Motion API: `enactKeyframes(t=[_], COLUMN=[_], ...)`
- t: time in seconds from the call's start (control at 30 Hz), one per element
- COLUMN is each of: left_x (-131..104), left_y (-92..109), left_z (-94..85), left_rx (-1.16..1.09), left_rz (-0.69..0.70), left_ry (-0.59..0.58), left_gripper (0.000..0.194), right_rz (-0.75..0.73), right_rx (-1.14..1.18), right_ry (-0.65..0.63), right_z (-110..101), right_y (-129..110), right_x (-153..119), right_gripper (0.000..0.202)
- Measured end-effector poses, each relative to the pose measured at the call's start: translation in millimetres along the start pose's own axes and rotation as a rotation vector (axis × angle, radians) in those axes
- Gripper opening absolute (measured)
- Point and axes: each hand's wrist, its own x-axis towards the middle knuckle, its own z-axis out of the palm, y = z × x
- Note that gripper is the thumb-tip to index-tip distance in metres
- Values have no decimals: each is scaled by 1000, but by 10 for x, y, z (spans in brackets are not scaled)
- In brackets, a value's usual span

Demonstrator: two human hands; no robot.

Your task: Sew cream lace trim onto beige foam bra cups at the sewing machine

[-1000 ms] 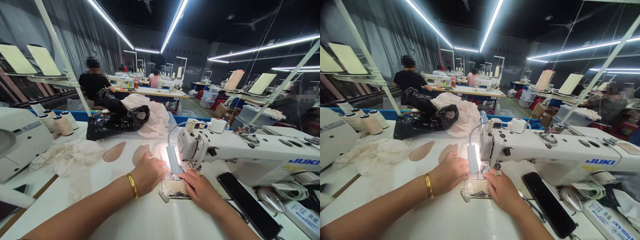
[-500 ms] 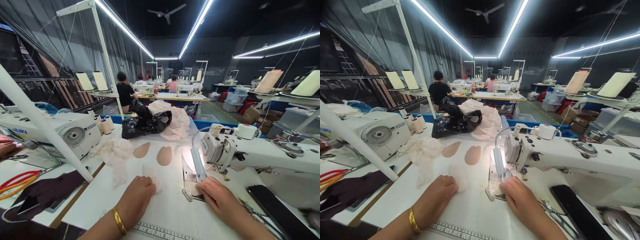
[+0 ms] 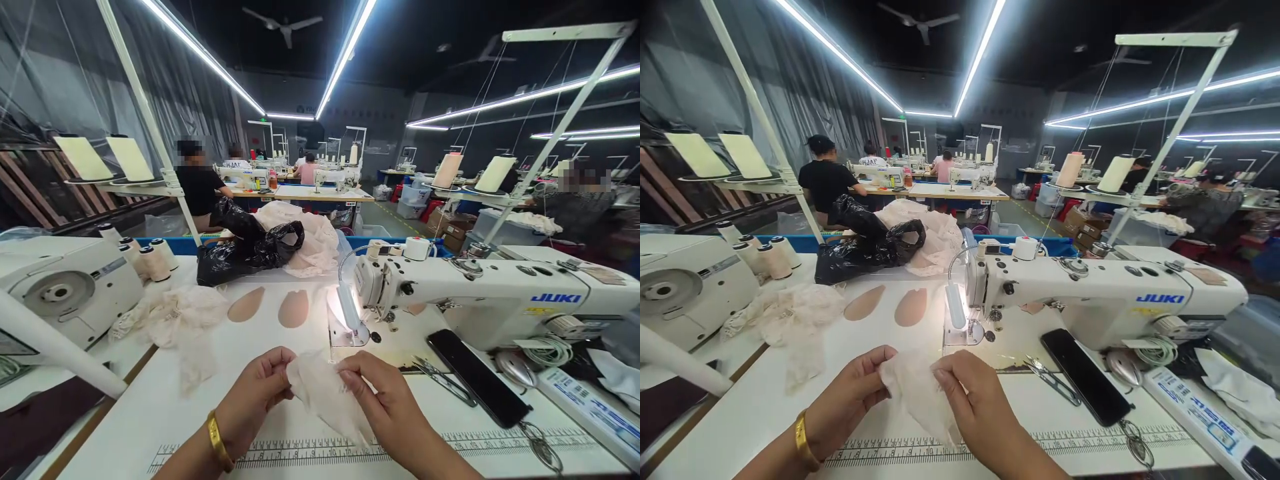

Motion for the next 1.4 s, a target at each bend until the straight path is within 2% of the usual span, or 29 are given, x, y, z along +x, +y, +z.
enactKeyframes(t=[0.07,0.13,0.23,0.3,0.37,0.43,0.5,0.57,0.63,0.73,0.8,0.87,0.93,1.0,1.07,1.13,1.2,1.3,1.4], left_x=[59,103,141,138,114,90,89,121,170,225,243,277,358,498,682,879,1053,1231,1273], left_y=[-68,-96,-48,26,96,128,105,34,-55,-130,-100,0,143,288,387,417,390,340,409], left_z=[-19,-68,-142,-144,-87,20,134,210,221,137,49,-47,-137,-211,-257,-268,-248,-196,-174], left_rx=[4,64,229,327,383,389,313,224,189,180,206,397,769,1119,1300,1365,1416,1431,1355], left_rz=[-64,-101,-105,-26,116,231,252,198,112,-32,-88,-91,13,193,359,427,447,448,461], left_ry=[28,33,-10,-41,-127,-304,-476,-523,-445,-256,-170,-151,-90,49,180,206,204,229,300], left_gripper=[43,46,46,45,49,60,58,48,48,56,57,52,44,37,30,30,22,9,9], right_rz=[-93,-152,-50,61,55,-55,-145,-147,-102,-20,27,108,253,407,505,565,582,553,543], right_rx=[-46,-46,49,60,-5,-74,-110,-87,-25,80,138,219,317,395,411,380,362,360,364], right_ry=[78,100,17,-29,-39,-24,11,40,44,55,102,134,115,56,-1,-48,-66,-80,-85], right_z=[-19,-57,-92,-74,-26,30,64,58,17,-61,-90,-82,-37,37,119,183,217,224,209], right_y=[-45,-86,-96,-60,-19,-3,-19,-55,-93,-139,-157,-141,-58,105,316,516,652,725,719], right_x=[0,-15,-32,-14,24,66,98,117,116,61,2,-43,-42,9,83,144,169,158,145], right_gripper=[19,19,28,32,29,24,21,21,21,26,33,39,44,48,51,53,53,50,47])
